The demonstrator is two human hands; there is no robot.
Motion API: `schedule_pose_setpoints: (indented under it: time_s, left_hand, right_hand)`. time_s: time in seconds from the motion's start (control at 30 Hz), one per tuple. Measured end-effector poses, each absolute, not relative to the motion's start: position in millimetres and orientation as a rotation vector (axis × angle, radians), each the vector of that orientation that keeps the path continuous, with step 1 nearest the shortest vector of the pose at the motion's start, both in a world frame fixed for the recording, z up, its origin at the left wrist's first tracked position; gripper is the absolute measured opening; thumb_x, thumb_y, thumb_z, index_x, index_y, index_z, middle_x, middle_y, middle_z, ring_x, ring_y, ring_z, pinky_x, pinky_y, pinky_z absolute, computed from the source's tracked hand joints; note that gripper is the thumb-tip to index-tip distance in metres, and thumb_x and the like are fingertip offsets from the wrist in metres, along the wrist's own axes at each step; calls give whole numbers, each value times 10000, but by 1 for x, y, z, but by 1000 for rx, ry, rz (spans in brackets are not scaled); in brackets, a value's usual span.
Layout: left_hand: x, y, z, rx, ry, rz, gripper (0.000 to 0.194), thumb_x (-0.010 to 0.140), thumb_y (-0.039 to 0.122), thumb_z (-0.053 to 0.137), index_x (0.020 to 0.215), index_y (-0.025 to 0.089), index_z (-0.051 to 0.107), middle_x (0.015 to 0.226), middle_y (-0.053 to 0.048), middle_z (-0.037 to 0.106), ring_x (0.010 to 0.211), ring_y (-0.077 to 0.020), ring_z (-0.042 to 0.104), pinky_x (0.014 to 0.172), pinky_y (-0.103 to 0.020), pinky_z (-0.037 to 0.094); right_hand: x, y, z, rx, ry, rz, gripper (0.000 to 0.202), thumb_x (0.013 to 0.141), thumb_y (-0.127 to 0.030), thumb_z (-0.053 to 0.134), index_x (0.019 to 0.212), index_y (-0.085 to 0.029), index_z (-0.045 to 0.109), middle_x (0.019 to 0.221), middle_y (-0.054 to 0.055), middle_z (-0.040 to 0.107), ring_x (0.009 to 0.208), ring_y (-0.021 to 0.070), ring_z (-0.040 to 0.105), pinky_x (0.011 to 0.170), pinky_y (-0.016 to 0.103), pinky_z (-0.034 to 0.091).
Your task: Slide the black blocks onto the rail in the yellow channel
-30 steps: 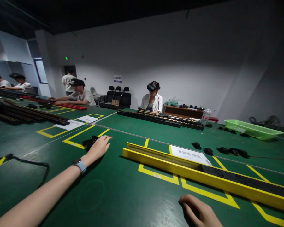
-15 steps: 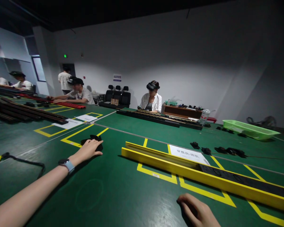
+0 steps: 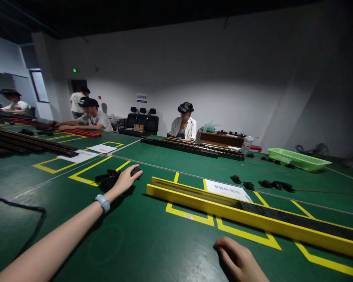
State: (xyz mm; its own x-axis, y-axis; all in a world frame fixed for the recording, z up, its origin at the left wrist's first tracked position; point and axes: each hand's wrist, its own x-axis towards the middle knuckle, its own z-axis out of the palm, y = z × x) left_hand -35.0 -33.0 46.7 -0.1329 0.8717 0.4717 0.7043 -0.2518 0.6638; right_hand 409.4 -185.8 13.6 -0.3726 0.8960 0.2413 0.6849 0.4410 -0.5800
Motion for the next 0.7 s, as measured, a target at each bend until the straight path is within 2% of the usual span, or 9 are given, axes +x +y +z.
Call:
schedule_pose_setpoints:
  time_s: [0.1, 0.17, 0.27, 0.33, 0.43, 0.5, 0.6, 0.7]
  left_hand:
    - [-10, -20, 37, 1518, 1557, 1489, 545, 794, 468, 584, 1238, 153, 558, 1142, -129, 642, 904, -243, 658, 785, -336, 523]
    - [2, -16, 26, 1314, 1390, 1554, 517, 802, 403, 602, 1249, 151, 544, 1201, -134, 611, 855, -203, 669, 769, -321, 539]
    - [11, -18, 10, 1129, 1283, 1542, 473, 799, 321, 628, 1238, 160, 554, 1209, -127, 607, 873, -170, 663, 769, -278, 543]
    - [13, -23, 5, 1054, 1264, 1520, 456, 799, 277, 630, 1236, 168, 561, 1214, -119, 607, 937, -171, 649, 767, -252, 543]
    - [15, -30, 5, 972, 1216, 1518, 466, 802, 214, 618, 1262, 193, 547, 1243, -102, 593, 998, -176, 631, 783, -249, 545]
    - [15, -32, 5, 946, 1184, 1528, 479, 801, 184, 612, 1275, 205, 539, 1240, -94, 596, 1007, -176, 630, 799, -259, 548]
    - [15, -32, 3, 926, 1162, 1545, 486, 810, 177, 601, 1290, 202, 525, 1227, -99, 603, 1027, -181, 622, 815, -268, 548]
    - [14, -32, 1, 883, 1150, 1535, 505, 828, 179, 580, 1324, 190, 489, 1272, -107, 576, 1079, -182, 597, 838, -257, 536]
  right_hand:
    - [410, -186, 13, -1314, -2166, 511, 236, 907, -326, 409, 879, -210, 613, 870, 33, 675, 831, 161, 636, 768, 251, 498]
    - [412, -185, 10, -1300, -2169, 484, 233, 911, -314, 406, 884, -211, 612, 869, 34, 671, 829, 157, 636, 767, 249, 504]
    - [419, -181, 5, -1277, -2122, 326, 242, 910, -314, 409, 942, -212, 626, 929, 58, 667, 876, 169, 640, 786, 260, 519]
    - [422, -178, 2, -1294, -2063, 155, 275, 901, -321, 424, 1069, -217, 615, 1069, 85, 642, 993, 195, 621, 855, 295, 515]
    - [424, -174, 0, -1340, -2047, -48, 430, 891, -320, 444, 1311, -230, 467, 1350, 100, 478, 1239, 245, 465, 1016, 393, 423]
    - [425, -173, -2, -1367, -2070, -124, 529, 892, -322, 442, 1403, -233, 338, 1457, 94, 341, 1329, 267, 340, 1067, 441, 357]
    - [426, -170, -6, -1426, -2062, -180, 596, 902, -335, 419, 1452, -243, 209, 1517, 87, 204, 1370, 284, 247, 1077, 482, 329]
    - [429, -169, -11, -1491, -2053, -178, 608, 910, -339, 395, 1462, -260, 154, 1538, 79, 123, 1380, 292, 215, 1069, 509, 327]
